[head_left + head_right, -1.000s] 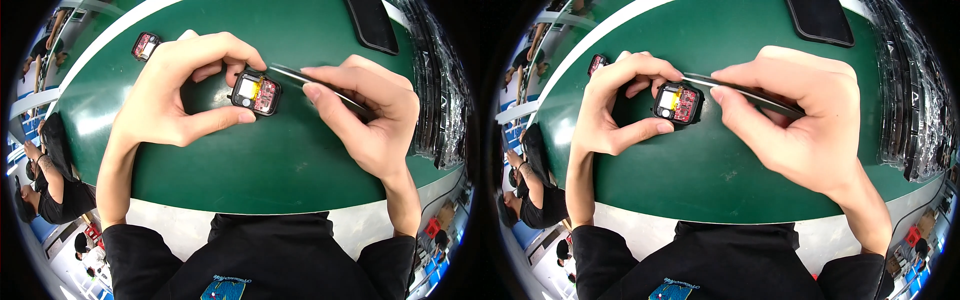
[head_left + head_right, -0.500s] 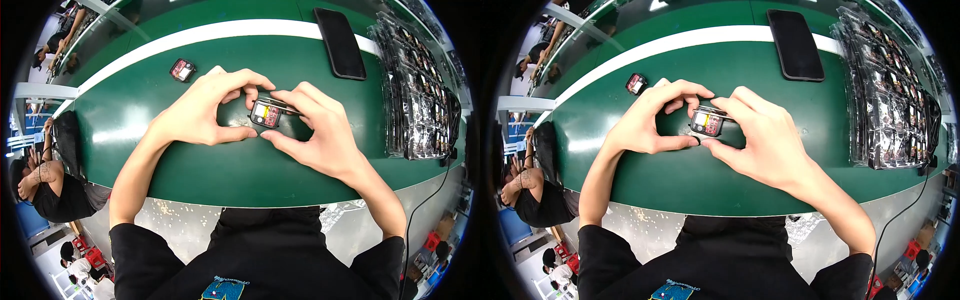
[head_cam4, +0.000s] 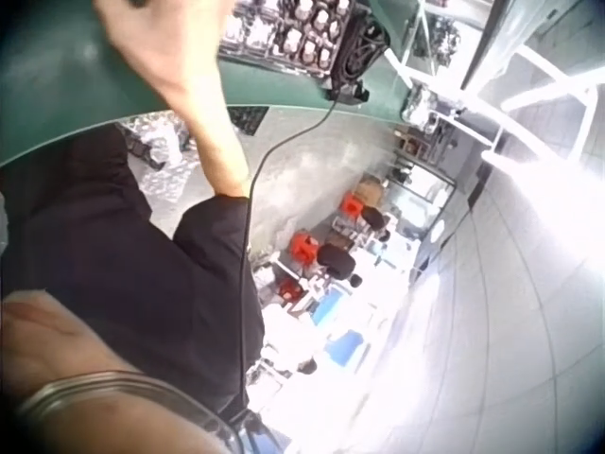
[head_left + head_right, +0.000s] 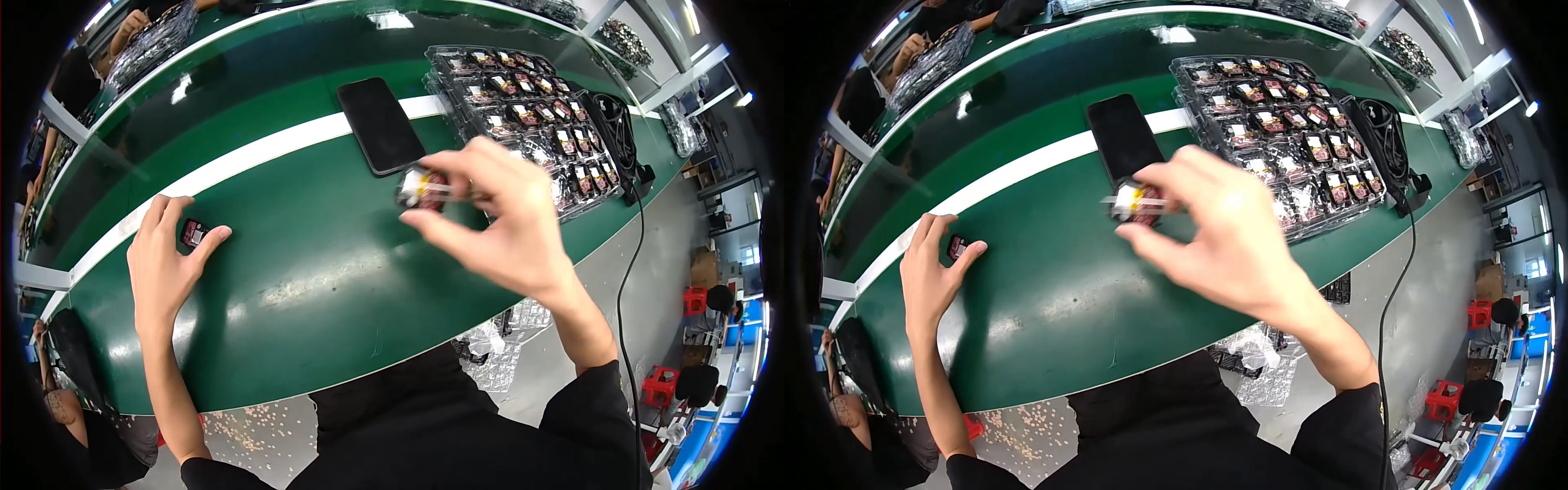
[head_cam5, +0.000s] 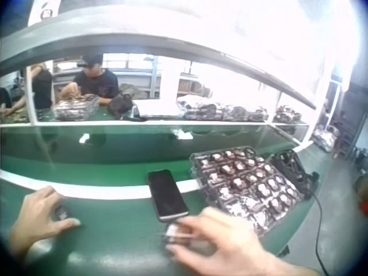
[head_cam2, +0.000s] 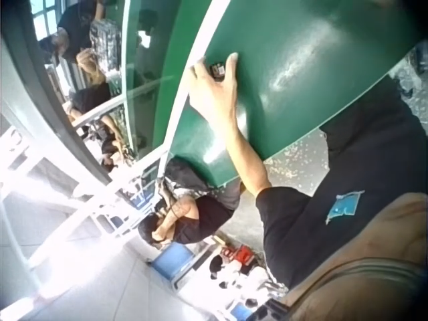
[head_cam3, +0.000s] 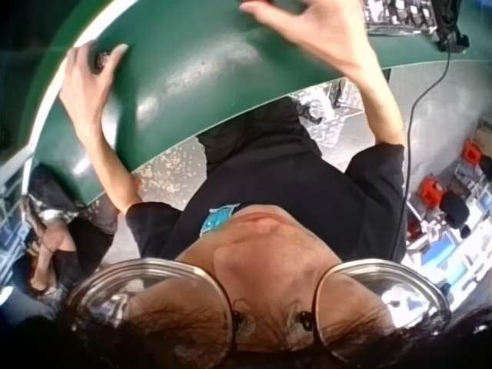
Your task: Assembling internal components of a smartwatch using tweezers at a factory workbench.
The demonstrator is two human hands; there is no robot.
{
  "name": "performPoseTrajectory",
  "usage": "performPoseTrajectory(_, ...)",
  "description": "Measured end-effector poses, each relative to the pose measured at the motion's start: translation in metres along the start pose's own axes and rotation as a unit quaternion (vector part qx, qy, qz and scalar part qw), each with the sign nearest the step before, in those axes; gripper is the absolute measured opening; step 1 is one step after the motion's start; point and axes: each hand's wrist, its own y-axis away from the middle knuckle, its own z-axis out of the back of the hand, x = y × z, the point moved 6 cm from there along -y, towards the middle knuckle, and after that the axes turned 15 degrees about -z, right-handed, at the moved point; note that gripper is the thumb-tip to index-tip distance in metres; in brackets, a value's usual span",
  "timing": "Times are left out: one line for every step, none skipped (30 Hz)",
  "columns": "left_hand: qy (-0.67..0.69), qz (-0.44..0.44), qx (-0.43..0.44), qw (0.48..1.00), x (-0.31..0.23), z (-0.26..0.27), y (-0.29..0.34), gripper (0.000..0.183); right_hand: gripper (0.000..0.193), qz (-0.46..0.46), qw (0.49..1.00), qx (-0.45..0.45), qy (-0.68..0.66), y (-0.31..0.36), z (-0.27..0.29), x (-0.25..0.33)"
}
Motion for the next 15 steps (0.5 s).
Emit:
performPoseTrajectory(-0.001,0.006,-0.001,1.0,0.004,0.0,0.005,0.052,0.035,-0.029,0.999,-0.029,0.032,-0.006,0.019,-0.01)
performPoseTrajectory(-0.008,0.037,0.027,0.999,0.009,-0.004,0.008,0.05,0.034,-0.055,0.993,-0.069,0.081,-0.01,0.039,-0.021)
performPoseTrajectory(-0.012,0.061,0.055,0.997,0.012,-0.009,0.008,0.049,0.035,-0.085,0.981,-0.114,0.134,-0.01,0.061,-0.031)
performPoseTrajectory(0.003,0.048,0.052,0.997,0.012,-0.012,0.006,0.043,0.036,-0.103,0.973,-0.145,0.146,-0.011,0.078,-0.045)
performPoseTrajectory(0.009,0.041,0.05,0.998,0.008,-0.013,0.001,0.043,0.037,-0.123,0.963,-0.177,0.159,-0.008,0.094,-0.06)
performPoseTrajectory(0.043,0.038,0.052,0.997,0.005,-0.014,0.001,0.039,0.039,-0.137,0.958,-0.179,0.179,-0.007,0.101,-0.076)
performPoseTrajectory(0.076,0.035,0.054,0.995,0.003,-0.016,0.001,0.036,0.041,-0.151,0.952,-0.18,0.199,-0.006,0.105,-0.087)
performPoseTrajectory(0.077,0.036,0.056,0.995,0.0,-0.017,0.0,0.036,0.046,-0.178,0.947,-0.169,0.206,-0.006,0.106,-0.088)
performPoseTrajectory(0.135,-0.015,0.035,0.99,-0.009,-0.017,-0.002,0.034,0.046,-0.178,0.947,-0.167,0.207,-0.005,0.106,-0.089)
performPoseTrajectory(0.191,-0.065,0.013,0.979,-0.018,-0.017,-0.003,0.035,0.047,-0.193,0.939,-0.158,0.239,-0.005,0.105,-0.09)
performPoseTrajectory(0.237,-0.086,0.024,0.967,-0.026,-0.021,-0.003,0.042,0.048,-0.208,0.928,-0.149,0.269,-0.004,0.103,-0.093)
performPoseTrajectory(0.265,-0.112,0.03,0.957,-0.035,-0.024,-0.004,0.043,0.048,-0.209,0.929,-0.148,0.269,-0.004,0.102,-0.092)
performPoseTrajectory(0.293,-0.137,0.036,0.946,-0.045,-0.026,-0.003,0.044,0.045,-0.197,0.937,-0.16,0.238,-0.005,0.103,-0.09)
performPoseTrajectory(0.314,-0.167,0.046,0.934,-0.052,-0.029,-0.002,0.048,0.043,-0.187,0.945,-0.169,0.207,-0.004,0.102,-0.088)
performPoseTrajectory(0.323,-0.174,0.057,0.929,-0.059,-0.032,-0.001,0.051,0.041,-0.177,0.952,-0.177,0.174,-0.005,0.102,-0.086)
